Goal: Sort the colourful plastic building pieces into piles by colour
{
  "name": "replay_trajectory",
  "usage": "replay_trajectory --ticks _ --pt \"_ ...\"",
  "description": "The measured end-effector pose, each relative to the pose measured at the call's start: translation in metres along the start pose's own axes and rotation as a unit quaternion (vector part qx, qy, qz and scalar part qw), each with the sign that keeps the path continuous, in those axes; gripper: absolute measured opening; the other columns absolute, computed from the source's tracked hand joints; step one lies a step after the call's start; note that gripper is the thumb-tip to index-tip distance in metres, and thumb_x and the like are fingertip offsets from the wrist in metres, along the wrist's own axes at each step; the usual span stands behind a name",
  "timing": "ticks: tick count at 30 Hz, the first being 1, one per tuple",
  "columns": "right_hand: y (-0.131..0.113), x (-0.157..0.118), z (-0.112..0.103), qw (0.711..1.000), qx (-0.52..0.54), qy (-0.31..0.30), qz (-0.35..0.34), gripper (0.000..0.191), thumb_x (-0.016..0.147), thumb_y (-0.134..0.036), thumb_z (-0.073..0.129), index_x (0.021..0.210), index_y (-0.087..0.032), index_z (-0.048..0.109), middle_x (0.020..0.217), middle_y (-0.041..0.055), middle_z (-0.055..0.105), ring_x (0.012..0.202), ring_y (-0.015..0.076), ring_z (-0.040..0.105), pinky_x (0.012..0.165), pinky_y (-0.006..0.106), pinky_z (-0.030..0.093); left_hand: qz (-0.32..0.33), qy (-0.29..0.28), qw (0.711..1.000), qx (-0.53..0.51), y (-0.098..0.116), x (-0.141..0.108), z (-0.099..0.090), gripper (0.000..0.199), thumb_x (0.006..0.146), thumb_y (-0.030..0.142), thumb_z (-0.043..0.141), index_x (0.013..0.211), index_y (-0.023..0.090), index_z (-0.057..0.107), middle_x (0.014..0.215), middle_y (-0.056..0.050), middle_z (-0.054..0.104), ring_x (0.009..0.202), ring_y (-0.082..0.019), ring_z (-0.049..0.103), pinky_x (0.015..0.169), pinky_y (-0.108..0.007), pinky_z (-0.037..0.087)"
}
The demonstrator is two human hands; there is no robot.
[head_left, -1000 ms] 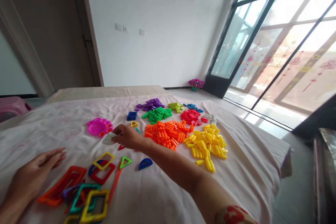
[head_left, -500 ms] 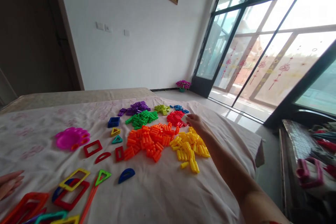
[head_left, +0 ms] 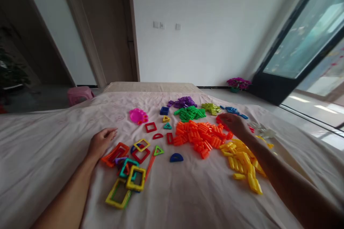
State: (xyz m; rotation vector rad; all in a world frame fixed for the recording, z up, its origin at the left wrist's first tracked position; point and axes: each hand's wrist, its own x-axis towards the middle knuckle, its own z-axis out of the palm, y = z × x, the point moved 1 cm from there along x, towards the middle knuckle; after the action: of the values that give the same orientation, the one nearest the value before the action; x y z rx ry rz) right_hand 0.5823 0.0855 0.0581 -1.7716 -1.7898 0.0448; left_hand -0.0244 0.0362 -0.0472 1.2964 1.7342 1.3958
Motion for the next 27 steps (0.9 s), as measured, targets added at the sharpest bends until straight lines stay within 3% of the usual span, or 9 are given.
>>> replay_trajectory --ticks 3,5,7,10,13,17,20,23,27 --pt "-0.102 -0.027 0.044 0.978 0.111 -0.113 -0.134 0.023 0.083 -0.026 0.055 0.097 -0.020 0.073 0.090 0.0039 0.074 0.080 0.0172 0.067 0.073 0.026 0.050 0.000 -0.004 1.000 -0.027 -0.004 0.001 0.000 0.045 0.070 0.046 0.067 0.102 0.014 0.069 0.092 -0.011 0.074 0.091 -0.025 0.069 0.085 -0.035 0.053" --pt "-0.162 -0.051 0.069 0.946 0.163 -0.186 -0.209 0.024 0.086 -0.024 0.053 0.099 -0.020 0.072 0.094 0.0035 0.073 0.084 0.0163 0.066 0.076 0.025 0.049 0.002 -0.003 1.000 -0.031 -0.004 0.000 0.000 0.044 0.070 0.045 0.066 0.101 0.013 0.069 0.092 -0.011 0.073 0.091 -0.024 0.069 0.083 -0.034 0.053" --pt "-0.207 -0.075 0.091 0.920 0.183 -0.228 -0.263 0.027 0.085 -0.018 0.053 0.106 -0.021 0.071 0.099 0.0039 0.071 0.086 0.0153 0.065 0.078 0.025 0.049 0.002 -0.003 0.999 -0.038 -0.003 0.000 0.000 0.044 0.072 0.044 0.066 0.102 0.013 0.068 0.092 -0.011 0.073 0.090 -0.023 0.068 0.082 -0.033 0.053" --pt "-0.248 -0.099 0.119 0.904 0.152 -0.251 -0.311 0.031 0.083 -0.020 0.060 0.113 -0.020 0.068 0.110 0.0071 0.068 0.102 0.0184 0.062 0.088 0.028 0.046 -0.001 -0.003 0.999 -0.048 -0.003 0.000 0.001 0.044 0.072 0.044 0.065 0.104 0.012 0.068 0.093 -0.011 0.073 0.089 -0.022 0.068 0.081 -0.031 0.052" --pt "-0.268 -0.110 0.137 0.911 0.095 -0.255 -0.310 0.025 0.083 -0.028 0.065 0.107 -0.020 0.070 0.109 0.0088 0.067 0.106 0.0212 0.059 0.090 0.029 0.044 -0.001 -0.003 0.999 -0.055 -0.005 0.001 0.001 0.044 0.073 0.044 0.065 0.105 0.013 0.067 0.094 -0.010 0.073 0.088 -0.021 0.068 0.080 -0.030 0.052" --pt "-0.276 -0.106 0.146 0.927 0.057 -0.257 -0.267 0.014 0.087 -0.027 0.060 0.092 -0.019 0.071 0.099 0.0069 0.069 0.094 0.0189 0.063 0.079 0.025 0.044 0.000 -0.003 0.998 -0.057 -0.006 0.002 0.001 0.043 0.073 0.043 0.066 0.103 0.013 0.068 0.093 -0.011 0.073 0.087 -0.022 0.068 0.080 -0.031 0.052" --pt "-0.274 -0.101 0.145 0.939 0.060 -0.247 -0.233 0.022 0.094 -0.024 0.049 0.088 -0.017 0.069 0.093 0.0066 0.070 0.087 0.0166 0.064 0.075 0.024 0.043 0.003 -0.003 0.998 -0.059 -0.006 0.002 0.001 0.043 0.072 0.044 0.066 0.102 0.013 0.069 0.092 -0.011 0.074 0.087 -0.023 0.069 0.079 -0.033 0.053" --pt "-0.272 -0.100 0.145 0.941 0.093 -0.226 -0.233 0.020 0.094 -0.025 0.050 0.101 -0.018 0.067 0.103 0.0071 0.069 0.096 0.0167 0.063 0.081 0.024 0.043 0.006 -0.002 0.998 -0.058 -0.004 0.001 0.001 0.042 0.072 0.044 0.067 0.101 0.014 0.069 0.091 -0.011 0.074 0.088 -0.024 0.069 0.080 -0.033 0.053" --pt "-0.279 -0.110 0.149 0.915 0.082 -0.243 -0.311 0.030 0.087 -0.035 0.063 0.114 -0.023 0.064 0.113 0.0068 0.067 0.108 0.0198 0.059 0.089 0.026 0.041 0.005 -0.003 0.999 -0.054 -0.002 0.000 0.001 0.041 0.072 0.044 0.067 0.101 0.014 0.070 0.093 -0.011 0.074 0.089 -0.024 0.069 0.081 -0.033 0.053"
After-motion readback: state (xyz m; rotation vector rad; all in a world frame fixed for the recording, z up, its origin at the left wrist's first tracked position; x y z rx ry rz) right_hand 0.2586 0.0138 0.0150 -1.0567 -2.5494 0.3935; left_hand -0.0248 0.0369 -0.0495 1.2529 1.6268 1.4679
